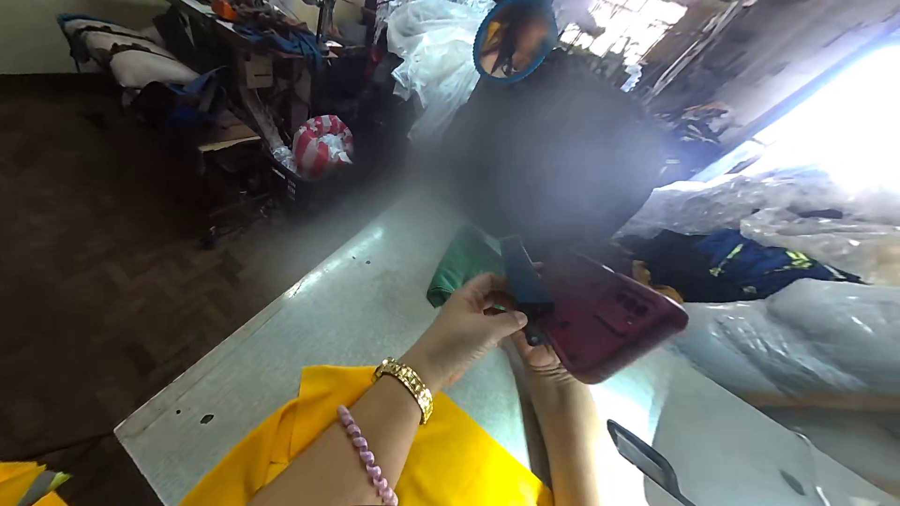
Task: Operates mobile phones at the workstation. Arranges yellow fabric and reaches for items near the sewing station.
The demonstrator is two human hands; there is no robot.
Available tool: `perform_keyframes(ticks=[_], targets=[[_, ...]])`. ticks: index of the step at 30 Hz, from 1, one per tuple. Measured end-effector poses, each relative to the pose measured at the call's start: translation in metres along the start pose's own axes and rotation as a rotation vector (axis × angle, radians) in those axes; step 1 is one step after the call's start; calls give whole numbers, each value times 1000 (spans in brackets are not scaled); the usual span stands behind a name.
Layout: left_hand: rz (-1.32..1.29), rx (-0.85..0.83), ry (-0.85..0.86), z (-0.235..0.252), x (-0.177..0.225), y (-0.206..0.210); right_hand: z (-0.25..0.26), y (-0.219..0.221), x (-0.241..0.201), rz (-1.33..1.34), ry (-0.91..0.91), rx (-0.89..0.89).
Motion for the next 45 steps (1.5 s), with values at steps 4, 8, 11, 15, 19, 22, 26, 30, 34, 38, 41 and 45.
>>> perform_keyframes(ticks=[4, 8, 11, 15, 19, 22, 26, 30, 34, 38, 41, 45], targets=[[10, 4, 13, -3, 3, 2, -11, 17, -16, -234, -119, 198], [2, -15, 53, -3, 3, 2, -20, 24, -14, -103, 35, 84], [-4, 0, 44, -3, 3, 0, -24, 23, -15, 78, -40, -122], [-66, 70, -4, 2, -5, -10, 9, 5, -6, 38, 13, -16], [-287, 257, -91, 4, -7, -31, 13, 7, -3, -94, 54, 256], [-317, 370, -72, 6, -4, -49, 12, 14, -3, -126, 8, 373], [-32, 379, 76, 5, 13, -56, 12, 4, -7, -93, -67, 510], [264, 422, 238, 2, 32, -72, 9, -12, -13, -90, -100, 582], [562, 408, 266, 12, 49, -72, 12, -17, -11, -89, -73, 611], [824, 343, 264, 31, 49, -76, 14, -20, -10, -260, -59, 564], [819, 368, 211, 46, 50, -80, 10, -23, -13, -610, -61, 479], [808, 364, 239, 62, 41, -89, 17, -33, -18, -881, -44, 475]])
Point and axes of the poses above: each hand's wrist, its own z-axis towards the middle knuckle, its own y-axis out of the palm, x = y × z, the point moved 10 cm from there along z, towards the middle knuckle, and after that the axes turned 13 degrees about x, right-handed, at the moved point
